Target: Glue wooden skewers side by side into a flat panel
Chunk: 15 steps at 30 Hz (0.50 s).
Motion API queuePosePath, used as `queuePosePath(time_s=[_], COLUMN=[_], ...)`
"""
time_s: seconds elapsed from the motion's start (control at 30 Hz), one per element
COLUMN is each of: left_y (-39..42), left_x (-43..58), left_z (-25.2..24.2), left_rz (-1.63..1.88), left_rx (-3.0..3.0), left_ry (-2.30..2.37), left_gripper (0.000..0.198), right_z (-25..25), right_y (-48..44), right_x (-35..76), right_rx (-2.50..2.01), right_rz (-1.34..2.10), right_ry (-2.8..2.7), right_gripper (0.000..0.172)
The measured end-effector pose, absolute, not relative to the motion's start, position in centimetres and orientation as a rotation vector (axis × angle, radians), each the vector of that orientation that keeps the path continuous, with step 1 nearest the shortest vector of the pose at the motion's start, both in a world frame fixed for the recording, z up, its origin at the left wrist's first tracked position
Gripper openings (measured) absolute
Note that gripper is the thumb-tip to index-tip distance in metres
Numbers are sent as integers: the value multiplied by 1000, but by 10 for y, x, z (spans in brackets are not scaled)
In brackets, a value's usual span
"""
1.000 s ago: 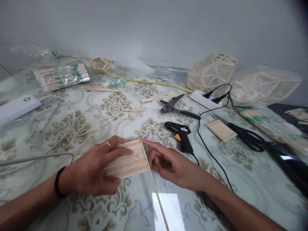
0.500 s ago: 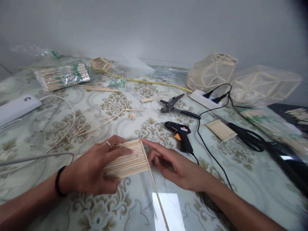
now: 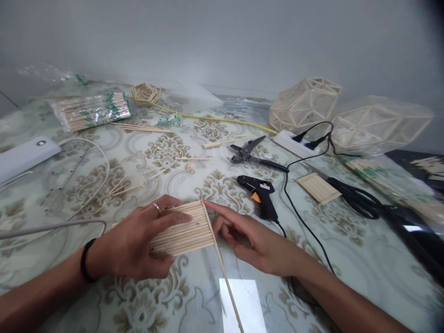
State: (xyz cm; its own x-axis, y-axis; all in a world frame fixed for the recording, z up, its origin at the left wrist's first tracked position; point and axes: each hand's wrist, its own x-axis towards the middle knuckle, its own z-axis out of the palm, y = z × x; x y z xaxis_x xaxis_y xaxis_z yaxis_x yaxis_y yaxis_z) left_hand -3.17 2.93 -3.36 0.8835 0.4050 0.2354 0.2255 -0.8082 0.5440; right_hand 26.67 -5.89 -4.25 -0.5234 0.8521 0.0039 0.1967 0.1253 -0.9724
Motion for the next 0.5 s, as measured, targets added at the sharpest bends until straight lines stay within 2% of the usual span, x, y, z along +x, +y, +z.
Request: queuePosePath(time_s=[0.5], left_y=[28], left_x=[-32], left_z=[-32], left_rz=[453], left_rx=[2547], left_ry=[490], left_gripper=[77], right_z=[-41], right_y=[-61], right_x=[261], right_rx=[-1155], right_rz=[1432], right_ry=[-1784], right_gripper=[88])
